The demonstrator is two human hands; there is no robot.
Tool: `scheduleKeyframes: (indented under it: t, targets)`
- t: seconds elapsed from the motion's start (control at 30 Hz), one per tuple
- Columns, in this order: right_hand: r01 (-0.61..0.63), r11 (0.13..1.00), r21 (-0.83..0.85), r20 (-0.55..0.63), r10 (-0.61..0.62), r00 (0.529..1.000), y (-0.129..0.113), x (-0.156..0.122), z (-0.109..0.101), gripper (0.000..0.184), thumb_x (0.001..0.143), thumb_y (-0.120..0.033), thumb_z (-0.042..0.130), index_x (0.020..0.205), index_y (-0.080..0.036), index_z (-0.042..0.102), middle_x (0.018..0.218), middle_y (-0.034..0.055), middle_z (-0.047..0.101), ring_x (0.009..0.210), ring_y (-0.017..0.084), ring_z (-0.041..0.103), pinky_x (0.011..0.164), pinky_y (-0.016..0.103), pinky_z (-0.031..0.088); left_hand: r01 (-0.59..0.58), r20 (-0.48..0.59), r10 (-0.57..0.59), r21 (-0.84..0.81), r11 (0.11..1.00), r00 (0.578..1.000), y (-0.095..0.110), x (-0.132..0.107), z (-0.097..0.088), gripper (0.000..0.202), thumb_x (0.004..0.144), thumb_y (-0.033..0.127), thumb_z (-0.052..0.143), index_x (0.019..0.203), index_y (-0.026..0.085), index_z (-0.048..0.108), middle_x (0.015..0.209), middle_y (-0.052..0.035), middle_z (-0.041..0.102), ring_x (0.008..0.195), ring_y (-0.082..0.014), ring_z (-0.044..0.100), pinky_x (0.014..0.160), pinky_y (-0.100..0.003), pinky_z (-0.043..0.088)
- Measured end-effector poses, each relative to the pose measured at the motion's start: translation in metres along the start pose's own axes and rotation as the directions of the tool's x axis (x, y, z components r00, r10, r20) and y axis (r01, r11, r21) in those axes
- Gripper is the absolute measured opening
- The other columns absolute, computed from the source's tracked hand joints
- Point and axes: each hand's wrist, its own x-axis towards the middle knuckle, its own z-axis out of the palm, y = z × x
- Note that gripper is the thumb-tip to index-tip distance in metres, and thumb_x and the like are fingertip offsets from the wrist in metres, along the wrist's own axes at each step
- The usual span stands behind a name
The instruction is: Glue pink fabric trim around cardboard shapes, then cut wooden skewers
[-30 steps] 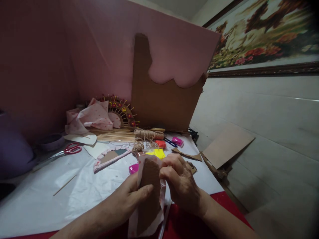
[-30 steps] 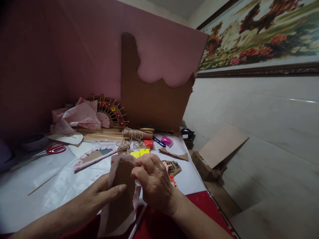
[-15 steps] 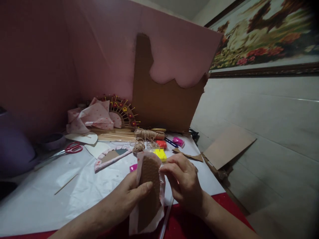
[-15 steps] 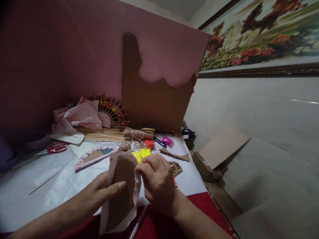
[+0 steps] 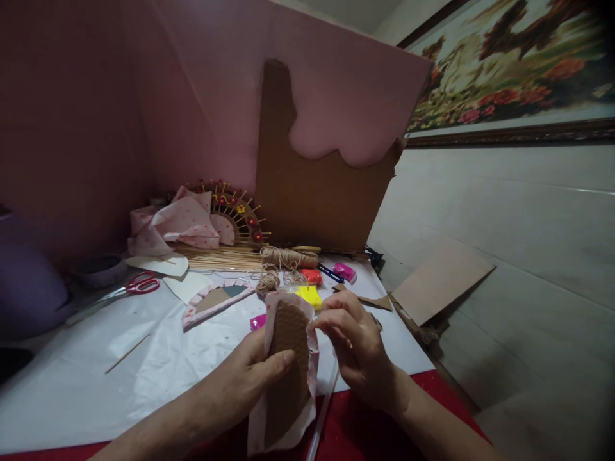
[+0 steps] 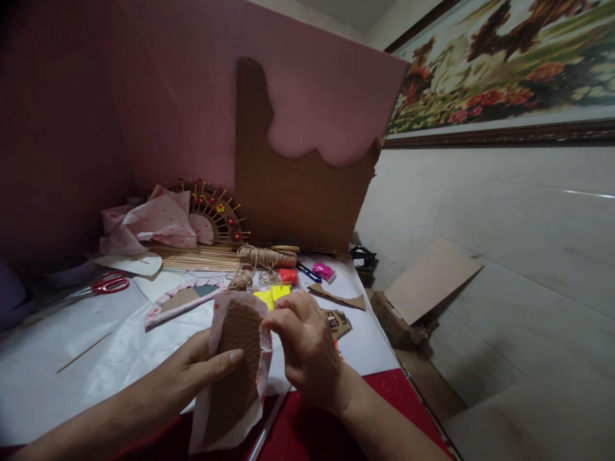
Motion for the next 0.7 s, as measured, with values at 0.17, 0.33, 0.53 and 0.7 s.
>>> scheduleKeyframes:
  t: [0.17, 0.33, 0.53, 0.7]
  targets:
    - [0.001, 0.997, -0.083, 0.04, 0.002, 0.999, -0.0003, 0.0025, 0.0008, 0.019, 0.085, -0.006, 0.044, 0.09, -0.02, 0.056, 0.084, 0.0058, 0.049, 0.08, 0.021, 0.048, 0.067, 0.036, 0.043, 0.007, 0.02, -0.006, -0.04, 0.999, 1.0, -0.0008, -0.0013, 0.0013, 0.025, 0.083, 0.034, 0.055, 0.102, 0.018, 0.058, 0.09, -0.002, 0.063, 0.085, -0.0187, 0.056, 0.076, -0.03, 0.045]
    - [0.031, 0.993, -0.116, 0.052, -0.025, 0.998, 0.0007, 0.003, 0.0007, 0.016, 0.083, -0.007, 0.046, 0.089, -0.019, 0.054, 0.085, 0.0065, 0.05, 0.081, 0.021, 0.048, 0.068, 0.036, 0.043, 0.004, 0.051, -0.002, -0.036, 0.999, 0.999, -0.0001, -0.0021, 0.0015, 0.026, 0.084, 0.035, 0.053, 0.103, 0.018, 0.059, 0.087, -0.002, 0.064, 0.08, -0.0175, 0.057, 0.074, -0.029, 0.045]
    - [0.038, 0.991, -0.126, 0.09, -0.027, 0.996, 0.004, 0.0006, 0.0027, 0.018, 0.081, -0.004, 0.043, 0.084, -0.019, 0.052, 0.086, 0.0067, 0.05, 0.082, 0.022, 0.049, 0.069, 0.037, 0.045, 0.013, 0.016, -0.013, -0.019, 1.0, 1.0, 0.0003, -0.0034, 0.0019, 0.024, 0.082, 0.034, 0.055, 0.1, 0.018, 0.06, 0.088, -0.0016, 0.065, 0.082, -0.0187, 0.057, 0.073, -0.028, 0.045]
    - [-0.012, 0.998, 0.055, 0.12, 0.005, 0.993, 0.0038, 0.0011, 0.0009, 0.016, 0.085, -0.007, 0.041, 0.083, -0.02, 0.05, 0.086, 0.0062, 0.049, 0.081, 0.019, 0.049, 0.069, 0.034, 0.047, 0.029, 0.013, -0.029, -0.036, 0.999, 1.0, -0.0013, -0.0044, 0.0018, 0.027, 0.081, 0.035, 0.057, 0.103, 0.019, 0.058, 0.095, -0.0026, 0.064, 0.088, -0.0203, 0.056, 0.076, -0.03, 0.045]
